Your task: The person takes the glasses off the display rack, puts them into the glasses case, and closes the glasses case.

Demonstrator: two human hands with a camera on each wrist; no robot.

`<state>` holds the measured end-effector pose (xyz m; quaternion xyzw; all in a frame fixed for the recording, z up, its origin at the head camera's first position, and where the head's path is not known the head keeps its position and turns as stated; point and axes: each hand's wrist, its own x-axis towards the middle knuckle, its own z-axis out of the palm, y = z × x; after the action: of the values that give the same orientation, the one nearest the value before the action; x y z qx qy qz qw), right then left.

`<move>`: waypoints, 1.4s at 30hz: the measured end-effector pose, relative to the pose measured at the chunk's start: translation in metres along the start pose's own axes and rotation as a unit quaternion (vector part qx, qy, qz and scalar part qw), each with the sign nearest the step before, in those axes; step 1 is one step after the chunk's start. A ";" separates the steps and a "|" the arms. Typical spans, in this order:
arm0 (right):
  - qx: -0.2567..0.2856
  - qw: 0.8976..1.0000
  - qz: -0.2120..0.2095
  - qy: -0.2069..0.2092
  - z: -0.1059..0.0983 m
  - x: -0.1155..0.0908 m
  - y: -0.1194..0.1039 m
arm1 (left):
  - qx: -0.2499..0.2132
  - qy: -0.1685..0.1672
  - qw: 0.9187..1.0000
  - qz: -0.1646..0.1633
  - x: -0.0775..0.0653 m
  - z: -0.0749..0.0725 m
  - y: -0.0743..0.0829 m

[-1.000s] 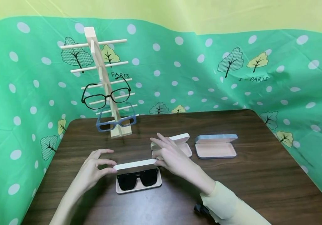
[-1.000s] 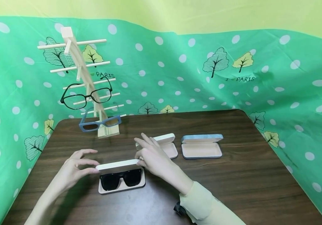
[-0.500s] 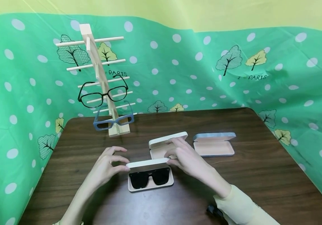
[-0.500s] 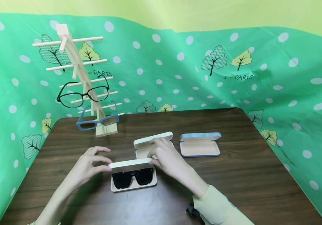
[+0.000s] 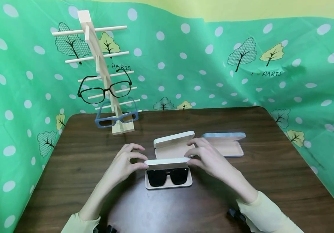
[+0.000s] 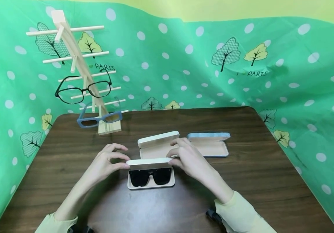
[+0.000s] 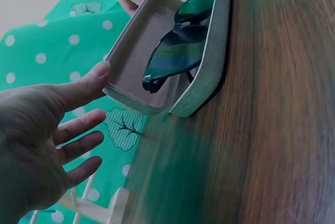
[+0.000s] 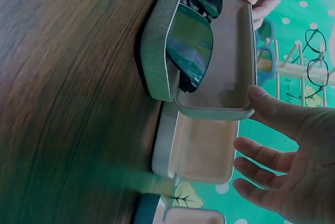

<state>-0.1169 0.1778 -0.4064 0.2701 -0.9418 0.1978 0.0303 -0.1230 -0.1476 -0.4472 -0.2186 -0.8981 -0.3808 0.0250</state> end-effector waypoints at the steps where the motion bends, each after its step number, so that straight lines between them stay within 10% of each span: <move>1: 0.002 1.000 0.002 -0.001 -0.001 0.000 0.001 | -0.002 0.002 1.000 0.002 0.001 0.001 0.000; 10: 0.029 0.999 0.032 -0.015 -0.001 -0.004 0.012 | -0.011 0.008 1.000 0.012 0.006 0.008 0.000; 20: 0.094 0.986 0.101 -0.096 -0.004 -0.001 0.022 | 0.010 -0.085 0.993 -0.080 0.009 0.003 -0.006; 32: 0.290 0.899 0.239 -0.224 0.005 0.000 0.037 | -0.020 -0.195 0.957 -0.212 0.019 -0.002 -0.013; 42: 0.345 0.869 0.268 -0.231 0.018 0.001 0.038 | -0.041 -0.212 0.952 -0.216 0.021 0.006 -0.010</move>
<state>-0.1362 0.1995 -0.4364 0.0384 -0.8298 0.4426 -0.3376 -0.1453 -0.1420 -0.4540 -0.0964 -0.8921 -0.3584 -0.2577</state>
